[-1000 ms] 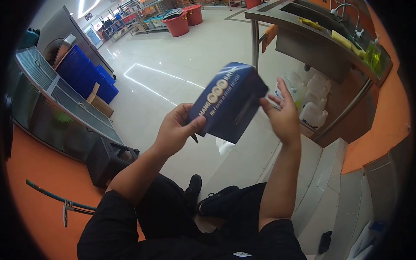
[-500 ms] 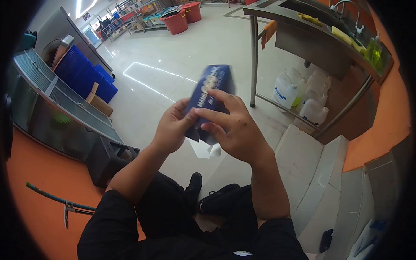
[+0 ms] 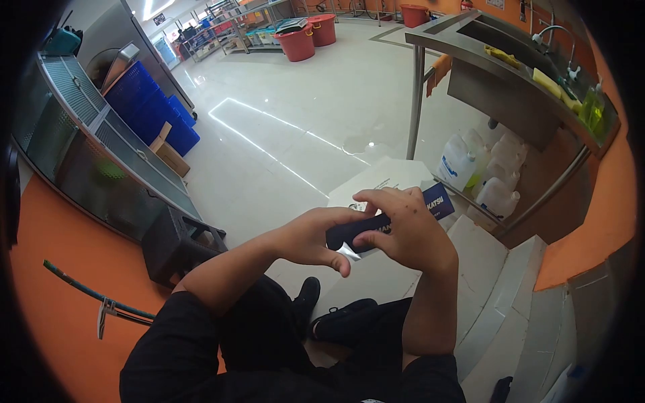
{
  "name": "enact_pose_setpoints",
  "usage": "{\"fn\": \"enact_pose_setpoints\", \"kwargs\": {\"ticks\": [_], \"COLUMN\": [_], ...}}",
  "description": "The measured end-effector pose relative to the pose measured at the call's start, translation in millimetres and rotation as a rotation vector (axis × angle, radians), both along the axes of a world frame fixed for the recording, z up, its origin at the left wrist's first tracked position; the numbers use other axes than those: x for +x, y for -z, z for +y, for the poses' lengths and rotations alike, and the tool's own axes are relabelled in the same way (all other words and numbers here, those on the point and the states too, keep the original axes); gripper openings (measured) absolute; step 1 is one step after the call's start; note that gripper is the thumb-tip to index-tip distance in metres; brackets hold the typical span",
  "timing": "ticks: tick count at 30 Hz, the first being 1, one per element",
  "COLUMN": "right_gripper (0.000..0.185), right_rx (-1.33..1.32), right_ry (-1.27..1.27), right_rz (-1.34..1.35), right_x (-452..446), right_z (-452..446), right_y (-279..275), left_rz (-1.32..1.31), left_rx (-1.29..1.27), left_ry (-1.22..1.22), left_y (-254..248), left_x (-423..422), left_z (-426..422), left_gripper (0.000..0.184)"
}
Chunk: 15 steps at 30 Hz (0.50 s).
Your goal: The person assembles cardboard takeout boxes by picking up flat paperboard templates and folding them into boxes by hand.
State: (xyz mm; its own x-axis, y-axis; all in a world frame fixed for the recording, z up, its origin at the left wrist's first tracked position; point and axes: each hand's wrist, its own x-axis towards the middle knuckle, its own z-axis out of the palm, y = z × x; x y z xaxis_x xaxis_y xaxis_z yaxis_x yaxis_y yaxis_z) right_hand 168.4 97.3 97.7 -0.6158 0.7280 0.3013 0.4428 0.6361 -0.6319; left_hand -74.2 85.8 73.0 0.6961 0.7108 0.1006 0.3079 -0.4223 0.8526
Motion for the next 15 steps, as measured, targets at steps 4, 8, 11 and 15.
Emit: {"fn": "enact_pose_setpoints", "kwargs": {"ticks": [4, 8, 11, 15], "right_gripper": [0.053, 0.044, 0.041, 0.040], "right_rx": [-0.026, -0.136, -0.126, -0.160], "right_ry": [0.049, 0.174, 0.187, 0.189], "right_rz": [0.133, 0.403, 0.540, 0.579], "right_x": [4, 19, 25, 23], "right_z": [7, 9, 18, 16], "right_y": [4, 8, 17, 17], "left_rz": [-0.013, -0.151, -0.106, -0.065], "left_rx": [0.143, -0.036, -0.104, -0.063], "left_ry": [-0.184, -0.289, -0.306, -0.377], "left_y": [4, 17, 19, 3], "left_x": [6, -4, -6, 1], "left_z": [-4, 8, 7, 0], "left_gripper": [0.082, 0.063, 0.046, 0.035]}}
